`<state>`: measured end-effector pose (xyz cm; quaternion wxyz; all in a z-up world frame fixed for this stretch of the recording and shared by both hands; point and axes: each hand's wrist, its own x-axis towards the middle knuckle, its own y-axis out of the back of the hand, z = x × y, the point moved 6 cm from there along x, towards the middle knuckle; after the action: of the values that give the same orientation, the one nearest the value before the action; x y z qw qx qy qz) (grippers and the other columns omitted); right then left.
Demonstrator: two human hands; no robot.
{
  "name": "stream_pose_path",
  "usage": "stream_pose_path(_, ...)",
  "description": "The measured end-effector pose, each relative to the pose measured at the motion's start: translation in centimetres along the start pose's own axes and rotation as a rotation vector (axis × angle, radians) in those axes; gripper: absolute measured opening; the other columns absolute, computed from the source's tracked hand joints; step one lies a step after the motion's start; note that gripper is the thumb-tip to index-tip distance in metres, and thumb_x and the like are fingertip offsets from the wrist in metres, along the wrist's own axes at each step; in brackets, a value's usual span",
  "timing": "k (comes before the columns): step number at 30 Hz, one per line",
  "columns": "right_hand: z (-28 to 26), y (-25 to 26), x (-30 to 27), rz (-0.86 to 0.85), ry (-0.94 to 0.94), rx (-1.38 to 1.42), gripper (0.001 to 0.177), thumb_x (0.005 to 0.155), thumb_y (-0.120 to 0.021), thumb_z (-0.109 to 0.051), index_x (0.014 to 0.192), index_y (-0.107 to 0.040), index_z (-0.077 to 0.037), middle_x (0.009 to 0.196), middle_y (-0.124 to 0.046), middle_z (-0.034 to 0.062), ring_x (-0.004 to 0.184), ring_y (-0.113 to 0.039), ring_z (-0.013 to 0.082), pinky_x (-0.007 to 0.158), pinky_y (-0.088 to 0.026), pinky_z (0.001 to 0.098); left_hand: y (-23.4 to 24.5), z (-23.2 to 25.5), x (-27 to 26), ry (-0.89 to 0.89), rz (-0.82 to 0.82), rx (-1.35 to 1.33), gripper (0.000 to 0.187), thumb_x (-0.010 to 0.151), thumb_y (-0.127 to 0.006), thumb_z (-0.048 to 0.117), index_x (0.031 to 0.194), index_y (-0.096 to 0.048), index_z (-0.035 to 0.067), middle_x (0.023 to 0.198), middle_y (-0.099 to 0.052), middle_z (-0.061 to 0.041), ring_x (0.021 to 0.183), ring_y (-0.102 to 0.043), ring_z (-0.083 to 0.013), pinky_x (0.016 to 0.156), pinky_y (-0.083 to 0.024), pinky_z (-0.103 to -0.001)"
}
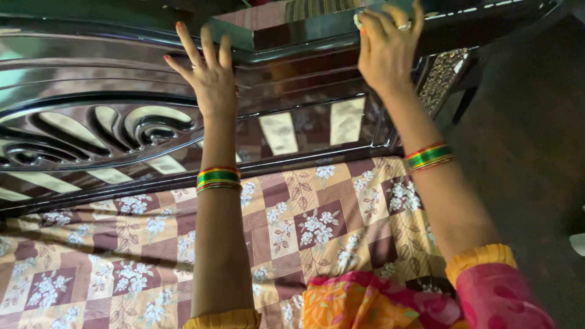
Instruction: The person wipes the surface of a dark wooden headboard with a white cloth. They move the cloth back and forth across the flat panels and around the ornate metal scrollwork, cleaning the furniture piece in a bedroom.
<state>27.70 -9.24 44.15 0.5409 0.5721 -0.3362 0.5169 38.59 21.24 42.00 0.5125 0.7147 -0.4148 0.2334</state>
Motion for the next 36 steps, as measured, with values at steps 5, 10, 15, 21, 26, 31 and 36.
stream_pose_path(5, -7.5, -5.7, 1.7, -0.103, -0.112, 0.253, 0.007, 0.098, -0.064, -0.004, 0.105, -0.067, -0.005, 0.110, -0.073, 0.0116, 0.100, -0.064, 0.0337, 0.098, -0.040, 0.0540, -0.5, 0.4, 0.0, 0.020, 0.014, 0.047, 0.071, 0.090, -0.069, 0.012, 0.156, -0.045, 0.024, 0.167, -0.030, -0.011, 0.154, -0.003, -0.0513, 0.109, -0.019, -0.084)
stream_pose_path(10, -14.7, -8.6, 4.0, -0.049, -0.007, 0.281, 0.024, 0.096, -0.063, -0.006, 0.118, -0.066, 0.004, 0.124, -0.069, 0.0196, 0.104, -0.063, 0.0347, 0.102, -0.047, 0.0462, -0.7, 0.0, 0.0, 0.017, -0.019, -0.029, 0.072, 0.090, -0.071, 0.019, 0.157, -0.044, 0.024, 0.166, -0.030, -0.011, 0.154, -0.003, -0.0506, 0.108, -0.019, -0.086)
stream_pose_path(15, -13.0, -6.8, 3.7, -0.046, 0.130, 0.265, 0.024, 0.098, -0.066, -0.010, 0.120, -0.069, 0.000, 0.124, -0.071, 0.0149, 0.100, -0.065, 0.0301, 0.112, -0.039, 0.0542, 0.8, 0.2, 0.4, 0.025, -0.076, -0.004, 0.083, 0.082, -0.080, 0.028, 0.157, -0.044, 0.024, 0.169, -0.028, -0.011, 0.154, -0.001, -0.0503, 0.109, -0.019, -0.086)
stream_pose_path(21, -2.5, -3.3, 1.1, -0.077, 0.178, 0.237, 0.011, 0.102, -0.067, -0.008, 0.111, -0.073, -0.006, 0.124, -0.074, 0.0081, 0.098, -0.065, 0.0278, 0.117, -0.037, 0.0544, 0.9, -0.2, 0.3, 0.029, -0.205, -0.034, 0.095, 0.075, -0.085, 0.033, 0.160, -0.044, 0.022, 0.170, -0.027, -0.013, 0.152, 0.000, -0.0516, 0.109, -0.019, -0.085)
stream_pose_path(26, 9.2, 3.2, -2.4, -0.071, 0.058, 0.084, 0.016, 0.105, -0.060, -0.007, 0.116, -0.073, -0.007, 0.121, -0.073, 0.0063, 0.119, -0.063, 0.0295, 0.122, -0.026, 0.0579, -0.8, -0.2, -0.1, -0.009, -0.028, 0.271, 0.092, 0.075, -0.083, 0.029, 0.158, -0.044, 0.028, 0.170, -0.029, -0.008, 0.152, 0.004, -0.0525, 0.110, -0.021, -0.078)
stream_pose_path(31, 10.2, 2.3, -3.8, 0.012, -0.074, -0.036, 0.011, 0.106, -0.059, -0.013, 0.109, -0.068, -0.008, 0.113, -0.071, 0.0065, 0.113, -0.060, 0.0288, 0.121, -0.021, 0.0604, -0.4, -0.4, 0.2, 0.067, -0.172, -0.009, 0.082, 0.083, -0.079, 0.035, 0.155, -0.043, 0.019, 0.167, -0.030, -0.016, 0.154, 0.001, -0.0523, 0.112, -0.021, -0.083)
stream_pose_path(36, 10.0, 1.7, -3.5, 0.106, -0.131, -0.005, 0.016, 0.109, -0.057, -0.021, 0.106, -0.065, -0.008, 0.110, -0.068, 0.0086, 0.104, -0.056, 0.0305, 0.113, -0.033, 0.0537, -1.1, -0.6, -0.3, 0.073, -0.147, 0.062, 0.086, 0.081, -0.078, 0.040, 0.155, -0.040, 0.017, 0.165, -0.032, -0.016, 0.154, 0.001, -0.0515, 0.113, -0.022, -0.079)
